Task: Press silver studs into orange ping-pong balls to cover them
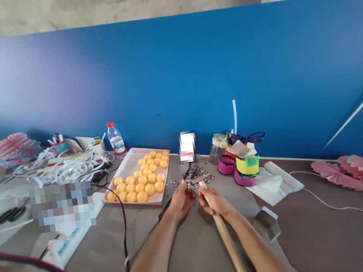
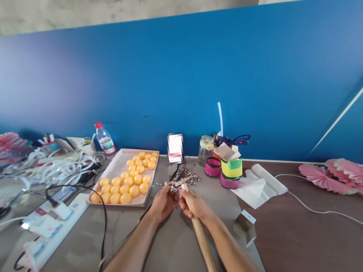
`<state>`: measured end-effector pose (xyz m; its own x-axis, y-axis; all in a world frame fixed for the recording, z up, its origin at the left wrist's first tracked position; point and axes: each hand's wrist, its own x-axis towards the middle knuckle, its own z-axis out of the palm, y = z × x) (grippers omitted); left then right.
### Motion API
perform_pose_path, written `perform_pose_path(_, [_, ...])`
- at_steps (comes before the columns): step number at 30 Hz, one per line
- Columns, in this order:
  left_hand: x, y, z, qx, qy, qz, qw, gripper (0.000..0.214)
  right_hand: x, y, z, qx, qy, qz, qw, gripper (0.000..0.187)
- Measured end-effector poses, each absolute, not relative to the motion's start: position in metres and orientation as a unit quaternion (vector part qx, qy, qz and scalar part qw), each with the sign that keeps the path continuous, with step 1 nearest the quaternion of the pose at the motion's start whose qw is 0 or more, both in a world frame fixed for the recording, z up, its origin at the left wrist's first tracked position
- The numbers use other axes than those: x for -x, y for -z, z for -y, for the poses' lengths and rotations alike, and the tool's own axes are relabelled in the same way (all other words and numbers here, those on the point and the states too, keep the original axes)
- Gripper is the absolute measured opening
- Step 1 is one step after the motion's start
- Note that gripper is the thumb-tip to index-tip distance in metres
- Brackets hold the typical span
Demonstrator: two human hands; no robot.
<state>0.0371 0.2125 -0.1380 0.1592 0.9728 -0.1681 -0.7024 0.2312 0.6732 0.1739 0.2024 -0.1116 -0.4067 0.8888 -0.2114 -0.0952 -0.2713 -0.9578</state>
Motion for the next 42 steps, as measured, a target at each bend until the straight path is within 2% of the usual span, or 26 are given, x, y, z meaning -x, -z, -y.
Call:
perform_pose_path(4, [-0.037,0.137,-0.213,-0.219,-0.586,-0.289,0.724,0.036,-0.177,0.109,-0.203,0.319,-0.698,0.463,0.443,0.047])
perform_pose_path(8, [-0.038,0.135,-0.211,-0.229,-0.587,-0.283,0.724,0.035,-0.176,0.11,-0.201,0.376,-0.699,0.493,0.356,0.049])
perform_pose_path(13, [-0.04,0.133,-0.209,-0.234,-0.596,-0.26,0.723,0.04,-0.178,0.108,-0.199,0.291,-0.709,0.474,0.432,0.045])
perform_pose_path(18, [-0.037,0.133,-0.209,-0.241,-0.603,-0.274,0.709,0.041,-0.177,0.113,-0.2,0.37,-0.711,0.495,0.335,0.048])
perform_pose_path(22, [-0.037,0.131,-0.209,-0.258,-0.6,-0.253,0.714,0.045,-0.179,0.116,-0.202,0.308,-0.716,0.478,0.404,0.045])
perform_pose_path(27, [-0.041,0.131,-0.206,-0.259,-0.598,-0.268,0.71,0.047,-0.182,0.115,-0.203,0.354,-0.715,0.48,0.363,0.047])
perform_pose_path(31, [-0.044,0.131,-0.205,-0.276,-0.589,-0.254,0.716,0.047,-0.183,0.111,-0.202,0.318,-0.699,0.479,0.424,0.045])
perform_pose_path(36, [-0.043,0.131,-0.207,-0.239,-0.613,-0.277,0.7,0.044,-0.182,0.112,-0.203,0.395,-0.691,0.5,0.34,0.049])
perform_pose_path(40, [-0.04,0.129,-0.209,-0.251,-0.611,-0.253,0.707,0.045,-0.185,0.111,-0.204,0.312,-0.702,0.465,0.441,0.043])
perform_pose_path(42, [-0.039,0.129,-0.209,-0.249,-0.621,-0.259,0.697,0.044,-0.183,0.113,-0.204,0.331,-0.696,0.466,0.435,0.045])
